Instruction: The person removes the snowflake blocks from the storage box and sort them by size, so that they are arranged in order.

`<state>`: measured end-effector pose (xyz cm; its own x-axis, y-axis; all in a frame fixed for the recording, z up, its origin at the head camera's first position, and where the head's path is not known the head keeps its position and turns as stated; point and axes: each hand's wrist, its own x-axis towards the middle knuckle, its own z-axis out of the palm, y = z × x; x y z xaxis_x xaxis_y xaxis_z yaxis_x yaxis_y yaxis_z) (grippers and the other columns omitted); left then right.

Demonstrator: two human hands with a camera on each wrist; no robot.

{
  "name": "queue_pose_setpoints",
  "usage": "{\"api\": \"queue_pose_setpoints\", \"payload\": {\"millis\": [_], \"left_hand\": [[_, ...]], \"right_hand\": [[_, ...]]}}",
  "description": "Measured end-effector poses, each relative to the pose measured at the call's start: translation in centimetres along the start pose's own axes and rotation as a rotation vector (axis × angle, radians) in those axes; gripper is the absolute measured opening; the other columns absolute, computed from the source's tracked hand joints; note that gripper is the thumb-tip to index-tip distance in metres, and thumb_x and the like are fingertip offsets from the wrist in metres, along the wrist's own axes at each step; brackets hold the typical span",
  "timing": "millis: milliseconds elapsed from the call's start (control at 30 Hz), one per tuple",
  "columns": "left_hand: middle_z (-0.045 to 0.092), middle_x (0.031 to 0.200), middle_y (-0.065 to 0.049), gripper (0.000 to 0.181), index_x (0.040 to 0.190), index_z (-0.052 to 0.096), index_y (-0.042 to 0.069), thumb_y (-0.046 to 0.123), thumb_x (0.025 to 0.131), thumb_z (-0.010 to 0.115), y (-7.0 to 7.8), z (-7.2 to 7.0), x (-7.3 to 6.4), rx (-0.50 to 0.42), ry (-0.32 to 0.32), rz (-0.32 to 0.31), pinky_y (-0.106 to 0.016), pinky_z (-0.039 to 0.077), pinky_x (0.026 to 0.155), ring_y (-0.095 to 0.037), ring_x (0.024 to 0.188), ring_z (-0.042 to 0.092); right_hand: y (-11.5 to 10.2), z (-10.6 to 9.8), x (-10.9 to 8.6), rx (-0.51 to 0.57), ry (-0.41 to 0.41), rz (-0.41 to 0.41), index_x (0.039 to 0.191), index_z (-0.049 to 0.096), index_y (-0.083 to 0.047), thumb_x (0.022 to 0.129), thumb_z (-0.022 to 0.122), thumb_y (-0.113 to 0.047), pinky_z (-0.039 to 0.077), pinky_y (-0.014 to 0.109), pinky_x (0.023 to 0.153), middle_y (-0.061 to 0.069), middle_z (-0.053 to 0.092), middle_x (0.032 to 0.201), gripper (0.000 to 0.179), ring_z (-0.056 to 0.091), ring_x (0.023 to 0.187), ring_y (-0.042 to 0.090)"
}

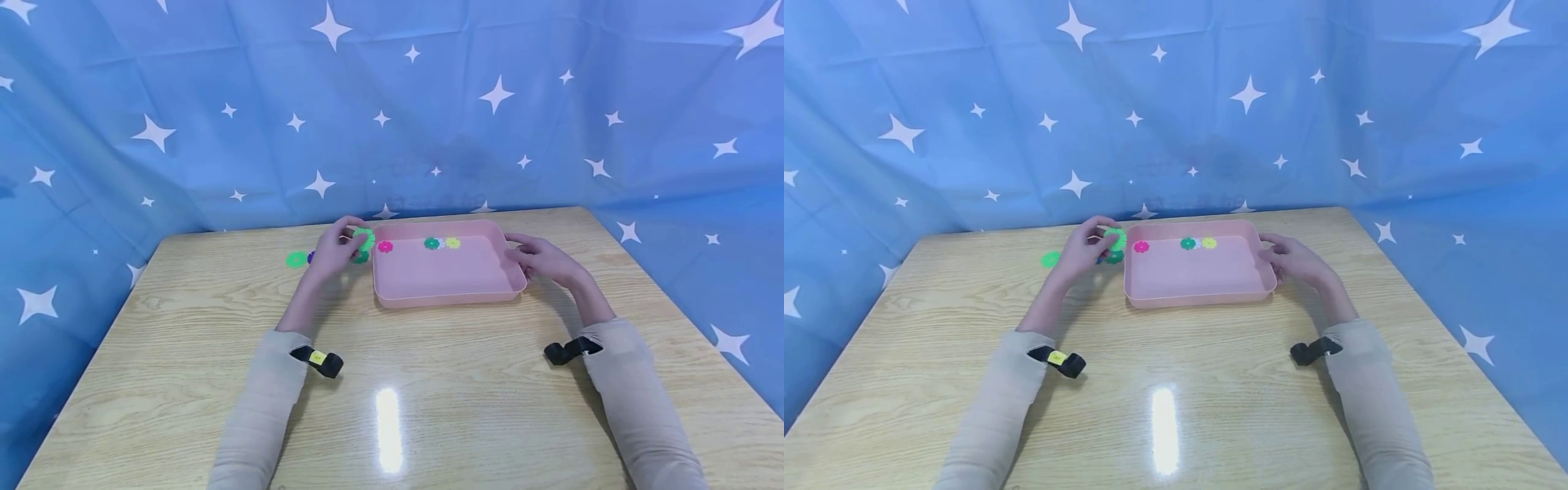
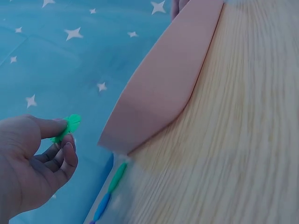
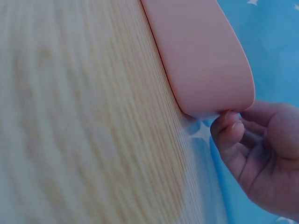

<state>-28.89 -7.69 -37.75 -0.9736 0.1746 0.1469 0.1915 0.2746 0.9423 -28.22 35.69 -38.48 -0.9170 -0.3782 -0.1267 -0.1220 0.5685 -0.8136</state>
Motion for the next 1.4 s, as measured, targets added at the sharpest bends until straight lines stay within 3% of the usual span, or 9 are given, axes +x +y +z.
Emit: {"api": "queue_pose_setpoints", "payload": {"millis": [300,667,967,1200,1400], "left_hand": [[0.058,0.1,-0.016,0.026,0.126,0.062,0.004,0.015,0.103,0.06,-1.5,-3.4,-0.9,0.021,0.03,0.007,-0.046,0.053,0.075,-0.042,0.083,0.058],[0.057,0.102,-0.015,0.03,0.131,0.059,0.006,0.019,0.104,0.059,-3.1,-7.0,-2.0,0.064,0.068,-0.057,-0.043,0.054,0.075,-0.039,0.086,0.059],[0.055,0.101,-0.013,0.035,0.133,0.055,0.004,0.02,0.103,0.061,-4.3,-10.3,-3.6,0.094,0.148,-0.142,-0.031,0.055,0.071,-0.025,0.081,0.06],[0.058,0.095,-0.011,0.033,0.129,0.057,0.003,0.017,0.1,0.064,-5.5,-12.3,-4.2,0.16,0.25,-0.193,-0.023,0.048,0.054,-0.017,0.072,0.063],[0.053,0.094,-0.009,0.033,0.13,0.056,0.001,0.01,0.1,0.063,-6.3,-13.1,-4.4,0.216,0.242,-0.233,-0.02,0.048,0.058,-0.013,0.071,0.058]], "right_hand": [[0.2,-0.1,0.0,0.008,0.003,0.002,0.158,0.026,-0.003,0.108,0.049,-0.022,0.049,0.038,0.059,0.013,0.051,0.078,0.059,0.051,0.059,0.026],[0.7,-0.1,0.1,0.01,0.005,0.008,0.159,0.026,-0.004,0.108,0.049,-0.021,0.05,0.039,0.058,0.013,0.052,0.077,0.058,0.051,0.059,0.028],[0.4,-0.1,0.1,0.005,-0.001,-0.001,0.158,0.026,-0.003,0.108,0.05,-0.022,0.05,0.039,0.058,0.013,0.053,0.077,0.058,0.051,0.059,0.025],[0.4,-0.1,0.1,0.007,0.002,-0.002,0.158,0.027,-0.003,0.108,0.05,-0.021,0.05,0.039,0.058,0.014,0.053,0.079,0.058,0.051,0.058,0.025],[0.4,-0.1,0.1,0.006,0.002,-0.009,0.158,0.027,-0.003,0.108,0.05,-0.021,0.049,0.038,0.057,0.013,0.052,0.077,0.058,0.05,0.058,0.025]]}}
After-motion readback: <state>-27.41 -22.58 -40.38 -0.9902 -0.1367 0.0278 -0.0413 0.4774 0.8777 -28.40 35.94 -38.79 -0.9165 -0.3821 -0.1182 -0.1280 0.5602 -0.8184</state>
